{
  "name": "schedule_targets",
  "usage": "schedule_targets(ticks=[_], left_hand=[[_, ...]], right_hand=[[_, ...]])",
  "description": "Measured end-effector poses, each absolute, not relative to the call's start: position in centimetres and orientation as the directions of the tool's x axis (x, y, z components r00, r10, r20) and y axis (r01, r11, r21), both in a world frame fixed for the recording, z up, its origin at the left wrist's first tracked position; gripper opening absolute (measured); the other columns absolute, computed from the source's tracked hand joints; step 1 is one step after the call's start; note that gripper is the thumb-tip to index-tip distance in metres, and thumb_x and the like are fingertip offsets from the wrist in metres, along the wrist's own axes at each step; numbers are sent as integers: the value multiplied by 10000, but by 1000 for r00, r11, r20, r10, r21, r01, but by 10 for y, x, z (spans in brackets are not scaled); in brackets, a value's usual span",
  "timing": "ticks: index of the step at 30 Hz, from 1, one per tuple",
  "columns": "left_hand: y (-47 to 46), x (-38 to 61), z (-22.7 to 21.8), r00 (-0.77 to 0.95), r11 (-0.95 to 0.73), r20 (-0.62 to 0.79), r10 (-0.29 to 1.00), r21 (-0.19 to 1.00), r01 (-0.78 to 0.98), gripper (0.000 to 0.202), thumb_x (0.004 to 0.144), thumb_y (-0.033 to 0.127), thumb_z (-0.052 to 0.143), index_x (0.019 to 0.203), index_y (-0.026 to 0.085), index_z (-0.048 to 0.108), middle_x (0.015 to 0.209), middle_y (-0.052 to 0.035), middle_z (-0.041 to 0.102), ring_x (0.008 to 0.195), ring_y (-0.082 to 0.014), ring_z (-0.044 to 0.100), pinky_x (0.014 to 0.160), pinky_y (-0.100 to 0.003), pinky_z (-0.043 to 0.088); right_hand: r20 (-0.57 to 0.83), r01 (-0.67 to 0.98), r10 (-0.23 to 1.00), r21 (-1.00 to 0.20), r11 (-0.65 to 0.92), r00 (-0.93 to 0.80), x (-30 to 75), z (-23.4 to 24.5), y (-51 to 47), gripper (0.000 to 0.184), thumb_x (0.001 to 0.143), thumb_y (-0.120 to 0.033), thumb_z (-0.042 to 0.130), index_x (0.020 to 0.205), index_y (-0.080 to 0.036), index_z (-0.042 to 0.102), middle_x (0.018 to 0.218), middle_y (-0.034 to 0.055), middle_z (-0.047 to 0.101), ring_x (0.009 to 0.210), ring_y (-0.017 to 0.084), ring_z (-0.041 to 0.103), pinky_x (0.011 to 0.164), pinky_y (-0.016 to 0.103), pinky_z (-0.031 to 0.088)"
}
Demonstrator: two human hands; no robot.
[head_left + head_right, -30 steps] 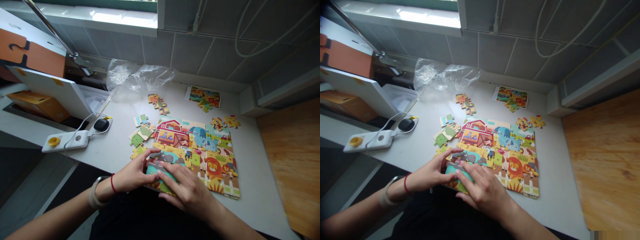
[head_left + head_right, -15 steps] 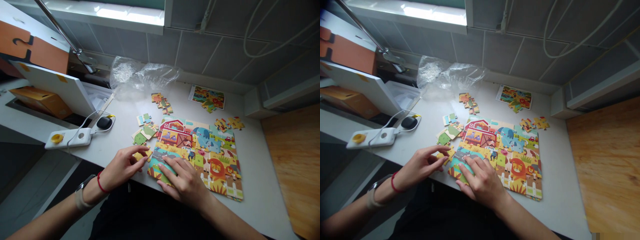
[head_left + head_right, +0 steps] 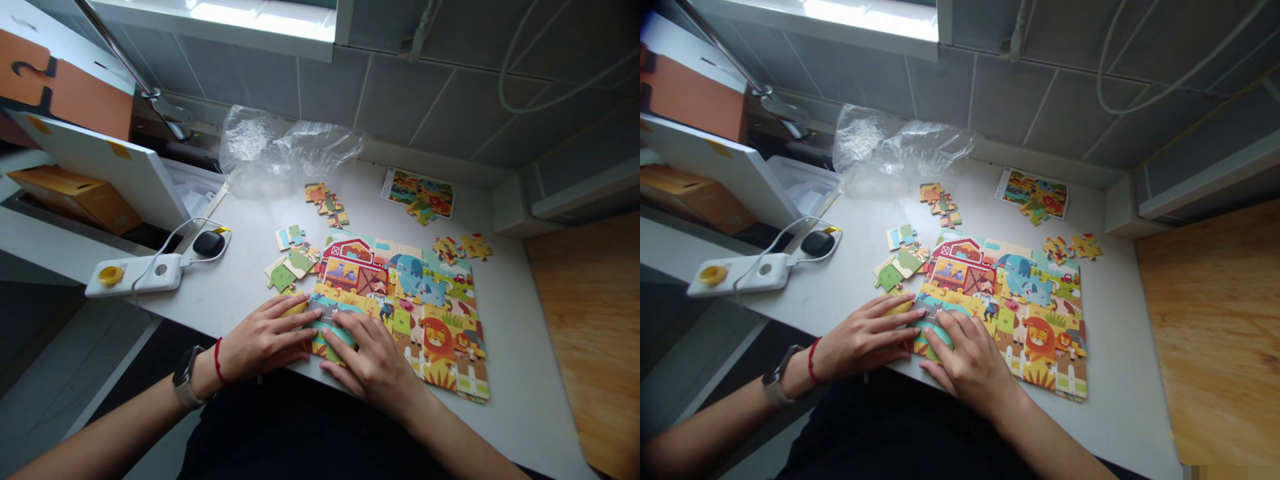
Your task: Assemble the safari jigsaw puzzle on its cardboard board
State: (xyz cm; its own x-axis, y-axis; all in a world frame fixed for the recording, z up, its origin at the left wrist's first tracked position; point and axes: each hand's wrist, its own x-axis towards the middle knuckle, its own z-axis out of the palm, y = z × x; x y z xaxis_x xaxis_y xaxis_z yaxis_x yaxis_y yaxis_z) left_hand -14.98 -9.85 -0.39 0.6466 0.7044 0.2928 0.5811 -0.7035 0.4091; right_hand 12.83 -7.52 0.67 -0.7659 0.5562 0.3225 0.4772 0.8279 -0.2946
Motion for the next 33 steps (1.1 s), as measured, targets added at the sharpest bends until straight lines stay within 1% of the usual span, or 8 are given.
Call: schedule_targets(ticks=[5,10,14,17,22,26,29,33], left_hand=[[-99,-150,-3,656,-709,288,698,410,574,403,1010,352,704,1393,240,645,1415,-96,707,1439,-319,562,1190,-499,469],[-98,-148,-1,651,-709,297,699,406,576,355,989,333,727,1326,231,682,1404,-106,713,1389,-319,595,1153,-494,503],[-98,-148,0,664,-727,307,682,384,569,335,994,332,716,1306,213,681,1419,-109,703,1368,-317,613,1129,-485,533],[-97,-148,-1,677,-745,315,665,355,565,337,1009,350,695,1316,211,671,1423,-102,701,1355,-314,631,1131,-474,539],[-98,-146,-1,682,-755,328,654,335,564,375,1000,316,714,1349,197,647,1428,-115,697,1443,-312,567,1201,-467,483],[-97,-143,1,687,-769,345,639,311,559,381,998,329,721,1336,169,650,1419,-145,697,1458,-308,554,1195,-454,493],[-96,-140,2,682,-771,360,637,292,566,365,997,336,721,1312,162,660,1383,-156,710,1435,-312,575,1161,-457,521],[-96,-136,2,674,-756,344,654,298,583,342,1003,359,708,1296,185,673,1361,-151,711,1397,-316,599,1113,-465,550]], right_hand=[[365,491,579,-310,814,-729,131,4,-82,353,989,-412,723,1242,-166,744,1143,149,772,1103,302,669,924,449,548],[389,540,641,-346,767,-662,134,4,-90,318,1009,-393,696,1206,-146,738,1209,133,793,1098,312,667,911,456,523],[386,587,677,-336,736,-627,138,7,-99,278,1015,-315,679,1240,-161,734,1291,143,765,1198,332,651,963,481,511],[379,613,692,-323,721,-615,140,6,-105,268,1010,-275,677,1249,-169,737,1255,147,767,1246,341,643,1003,502,502],[392,600,683,-329,730,-616,138,2,-107,283,1023,-226,658,1279,-124,719,1173,128,787,1202,327,666,994,477,511],[398,608,686,-322,726,-609,137,3,-107,284,1039,-258,645,1272,-111,715,1172,120,795,1192,324,666,989,468,520],[387,628,696,-304,716,-605,136,6,-106,278,1041,-269,643,1261,-116,717,1254,138,775,1246,329,652,1014,475,529],[353,650,702,-272,710,-619,137,9,-106,255,1032,-263,646,1245,-148,726,1439,163,685,1370,365,593,1074,542,528]])
